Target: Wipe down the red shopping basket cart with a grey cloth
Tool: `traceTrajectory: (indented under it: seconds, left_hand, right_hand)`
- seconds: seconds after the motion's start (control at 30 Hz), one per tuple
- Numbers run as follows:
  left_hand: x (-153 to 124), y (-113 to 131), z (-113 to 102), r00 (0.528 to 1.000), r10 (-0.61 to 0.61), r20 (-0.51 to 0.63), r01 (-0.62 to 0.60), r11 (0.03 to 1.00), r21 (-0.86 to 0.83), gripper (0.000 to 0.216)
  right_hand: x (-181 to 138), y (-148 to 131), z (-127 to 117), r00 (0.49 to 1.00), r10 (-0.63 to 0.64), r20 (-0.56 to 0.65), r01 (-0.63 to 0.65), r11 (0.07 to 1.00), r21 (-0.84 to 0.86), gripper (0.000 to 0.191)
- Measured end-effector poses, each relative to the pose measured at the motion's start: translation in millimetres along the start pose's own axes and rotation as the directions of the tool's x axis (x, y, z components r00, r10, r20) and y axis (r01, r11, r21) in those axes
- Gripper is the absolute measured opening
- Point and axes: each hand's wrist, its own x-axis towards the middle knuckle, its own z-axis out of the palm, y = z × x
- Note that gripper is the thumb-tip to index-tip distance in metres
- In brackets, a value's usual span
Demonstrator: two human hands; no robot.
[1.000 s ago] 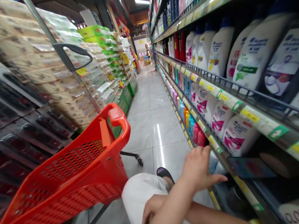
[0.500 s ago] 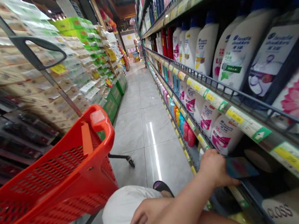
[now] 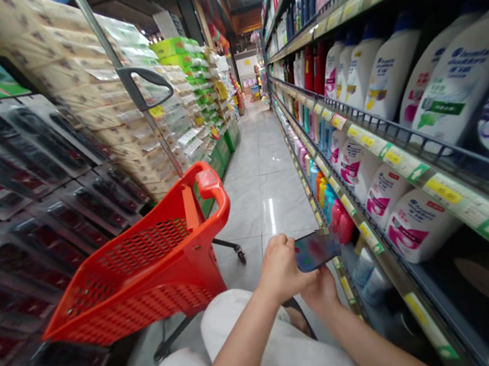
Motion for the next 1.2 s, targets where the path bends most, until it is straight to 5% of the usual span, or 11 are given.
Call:
traceTrajectory:
  seconds: [0.07, 0.13, 0.2, 0.53, 0.8, 0.93, 1.07, 1.2]
  left_hand:
    - [-7.8, -21.1, -3.0, 0.999, -0.035, -0.042, 0.036, 0.999, 0.029, 0.042]
    - [-15.6, -36.3, -1.4, 0.996, -0.049, -0.078, 0.053, 0.998, 0.041, 0.039]
    - [-22.7, -44.6, 2.5, 0.992, -0.052, -0.111, 0.056, 0.998, 0.031, 0.039]
    - [-34.7, -40.1, 16.5, 0.979, -0.040, -0.200, 0.064, 0.991, 0.117, 0.051]
    - [-35.6, -43.9, 22.0, 0.984, -0.021, -0.179, 0.037, 0.996, 0.087, 0.067]
    - [-33.7, -44.5, 22.3, 0.988, -0.047, -0.150, 0.054, 0.998, 0.039, 0.071]
    - [-29.7, -44.0, 20.7, 0.987, -0.064, -0.149, 0.049, 0.994, -0.098, 0.067]
    - [-26.0, -42.4, 18.9, 0.990, 0.004, -0.143, -0.044, 0.960, -0.275, 0.070]
  right_hand:
    - [0.6, -0.6, 2.0, 0.982, 0.124, -0.146, -0.058, 0.918, 0.391, 0.066]
    - [-0.2, -4.2, 4.7, 0.934, 0.312, -0.172, -0.063, 0.620, 0.782, 0.052]
    - [-2.0, -10.8, 7.4, 0.917, 0.383, -0.114, -0.060, 0.413, 0.909, 0.034]
    - [-3.7, -30.9, 14.7, 0.917, 0.371, -0.146, -0.069, 0.509, 0.858, 0.054]
    - [0.7, -16.7, 12.6, 0.835, 0.499, -0.232, -0.070, 0.514, 0.855, 0.033]
    - [3.8, -6.4, 7.5, 0.853, 0.475, -0.215, -0.078, 0.524, 0.848, 0.051]
    - [6.2, -1.2, 2.4, 0.854, 0.488, -0.179, -0.063, 0.440, 0.896, 0.056]
    - [8.8, 4.7, -1.7, 0.872, 0.478, -0.103, -0.063, 0.318, 0.946, 0.037]
